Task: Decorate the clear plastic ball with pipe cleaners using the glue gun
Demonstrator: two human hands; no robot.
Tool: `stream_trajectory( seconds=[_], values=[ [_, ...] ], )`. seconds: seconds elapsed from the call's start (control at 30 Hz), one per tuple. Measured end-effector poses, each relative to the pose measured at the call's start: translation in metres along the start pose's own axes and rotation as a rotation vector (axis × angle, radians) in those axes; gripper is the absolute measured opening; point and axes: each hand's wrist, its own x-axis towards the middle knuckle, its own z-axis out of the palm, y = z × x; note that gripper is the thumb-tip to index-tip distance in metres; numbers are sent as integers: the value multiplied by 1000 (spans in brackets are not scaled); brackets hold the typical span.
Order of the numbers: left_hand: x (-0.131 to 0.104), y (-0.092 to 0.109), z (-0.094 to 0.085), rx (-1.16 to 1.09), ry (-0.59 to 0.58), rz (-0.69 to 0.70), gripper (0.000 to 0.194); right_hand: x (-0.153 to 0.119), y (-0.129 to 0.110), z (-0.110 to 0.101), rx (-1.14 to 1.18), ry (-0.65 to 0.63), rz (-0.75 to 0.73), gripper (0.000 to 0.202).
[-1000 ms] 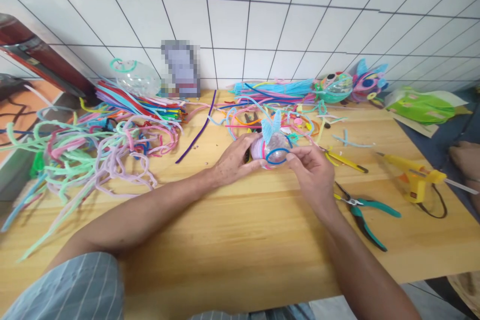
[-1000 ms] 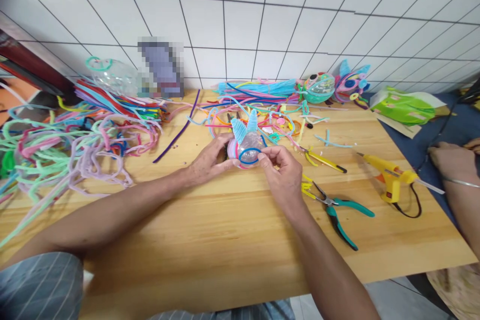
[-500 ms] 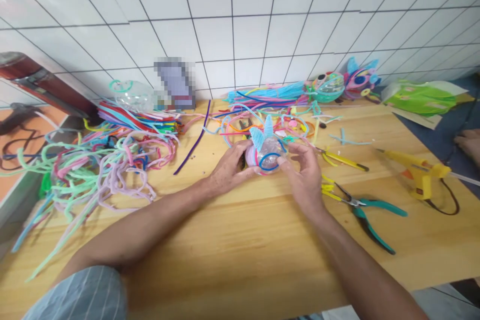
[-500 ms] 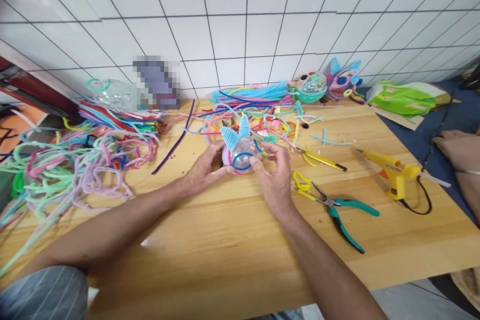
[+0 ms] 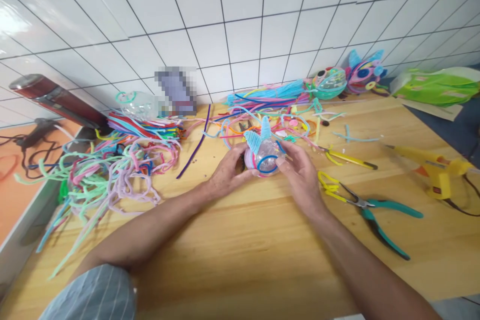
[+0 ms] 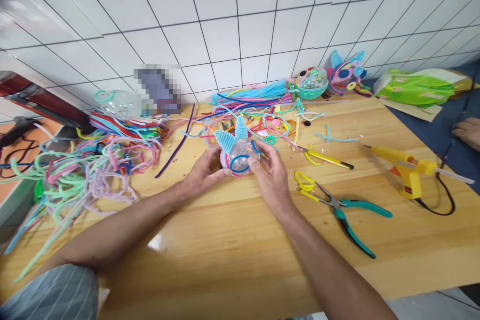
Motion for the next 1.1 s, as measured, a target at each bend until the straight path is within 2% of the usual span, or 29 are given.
stream_trajectory(
  seconds=[0.3, 0.5, 0.73, 1.1],
  values=[
    [-5, -4, -3, 43, 1, -14, 73, -4, 3, 3, -72, 2, -106, 50],
    [-5, 3, -4, 18, -3, -55, 68, -7, 0, 6, -101, 31, -197, 45],
    [-10, 0, -6, 56, -2, -147, 70, -9, 2, 7, -124, 38, -233, 46],
    [-11, -4, -7, 43, 3, -139, 69, -8, 1, 6, -155, 29, -249, 48]
  ],
)
